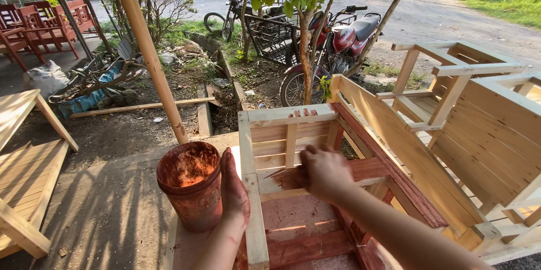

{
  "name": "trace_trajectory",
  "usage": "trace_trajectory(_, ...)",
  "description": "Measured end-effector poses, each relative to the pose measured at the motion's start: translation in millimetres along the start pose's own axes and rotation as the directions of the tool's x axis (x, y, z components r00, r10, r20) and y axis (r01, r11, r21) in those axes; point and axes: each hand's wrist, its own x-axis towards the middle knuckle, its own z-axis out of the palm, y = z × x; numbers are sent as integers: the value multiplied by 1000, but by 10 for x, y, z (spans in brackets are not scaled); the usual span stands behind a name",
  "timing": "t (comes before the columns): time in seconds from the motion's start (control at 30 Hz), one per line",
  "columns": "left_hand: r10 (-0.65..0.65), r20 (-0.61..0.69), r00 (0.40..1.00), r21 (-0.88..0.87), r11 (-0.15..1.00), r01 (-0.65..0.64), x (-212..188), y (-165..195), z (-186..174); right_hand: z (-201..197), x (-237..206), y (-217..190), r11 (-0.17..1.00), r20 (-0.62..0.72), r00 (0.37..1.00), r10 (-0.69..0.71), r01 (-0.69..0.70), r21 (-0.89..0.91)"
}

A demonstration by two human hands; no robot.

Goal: The person applies reddish-brown stain to unfinished wooden chair frames, rubbing the stain into the rails and legs with a cloth and with their bare hands. They dip the cloth into a bucket of stain, work over one frame, then move to a second frame and continue coating its surfaces.

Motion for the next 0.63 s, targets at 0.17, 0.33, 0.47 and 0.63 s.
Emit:
trace_trajectory(0.17, -23, -18, 1000, -86, 996, 22, 26, -50, -46, -136, 8, -699, 985, -16, 993, -114, 115, 127)
trace_trajectory(0.33, -12, -52, 999, -323, 946, -5, 123, -95, -101, -179, 73, -1134, 936, -136, 984, -118, 156, 316)
trace_trajectory(0.47, 32, -109, 994, -312, 948, -64, 140, -167, -135, 6, 174, -1108, 802, -148, 987, -56, 133, 583)
trace_trajectory(0.63, 90, -130, 987, -78, 992, -101, 188, -185, -111, 367, 564, -569, 53, -14, 999, -34, 15, 999)
